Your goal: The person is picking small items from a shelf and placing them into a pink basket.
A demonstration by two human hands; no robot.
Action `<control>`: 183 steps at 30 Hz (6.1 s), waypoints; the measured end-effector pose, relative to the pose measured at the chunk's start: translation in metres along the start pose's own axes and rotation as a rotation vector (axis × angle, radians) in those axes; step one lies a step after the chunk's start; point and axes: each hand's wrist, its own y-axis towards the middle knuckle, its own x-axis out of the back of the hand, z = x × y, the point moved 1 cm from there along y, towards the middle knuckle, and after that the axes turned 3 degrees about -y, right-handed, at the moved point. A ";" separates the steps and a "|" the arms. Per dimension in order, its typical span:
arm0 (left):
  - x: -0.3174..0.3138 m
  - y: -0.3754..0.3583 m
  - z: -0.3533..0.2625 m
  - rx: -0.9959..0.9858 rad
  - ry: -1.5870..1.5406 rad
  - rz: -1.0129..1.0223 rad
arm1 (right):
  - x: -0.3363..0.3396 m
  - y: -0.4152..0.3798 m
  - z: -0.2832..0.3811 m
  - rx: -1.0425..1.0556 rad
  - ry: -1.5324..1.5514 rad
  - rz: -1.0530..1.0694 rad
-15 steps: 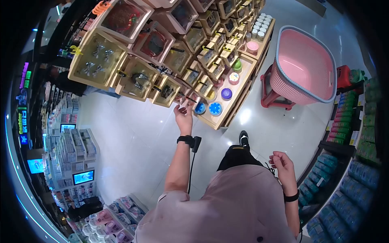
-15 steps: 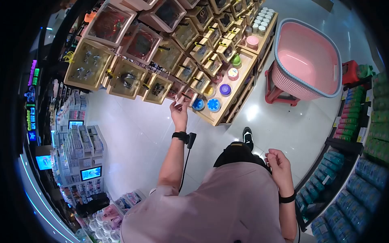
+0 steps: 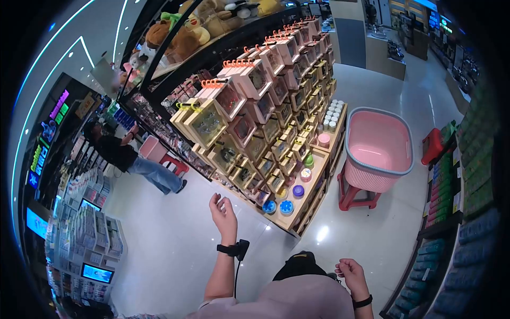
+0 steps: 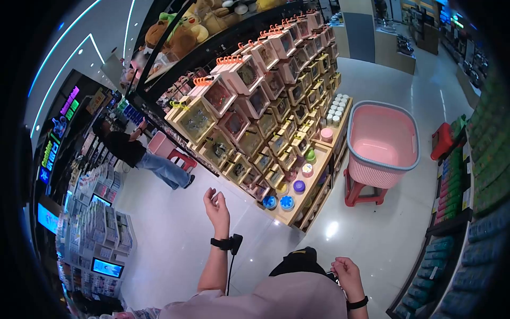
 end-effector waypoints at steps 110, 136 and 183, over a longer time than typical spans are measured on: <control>-0.469 -0.134 0.009 -0.799 0.437 1.506 | 0.198 0.493 -0.302 -0.342 1.004 -0.718; -0.210 -0.135 0.065 -0.913 0.224 1.829 | -0.021 0.236 -0.442 -0.447 1.022 -0.898; 0.057 0.194 -0.077 -0.803 -0.701 1.005 | -0.344 0.098 0.333 1.139 -0.347 -0.110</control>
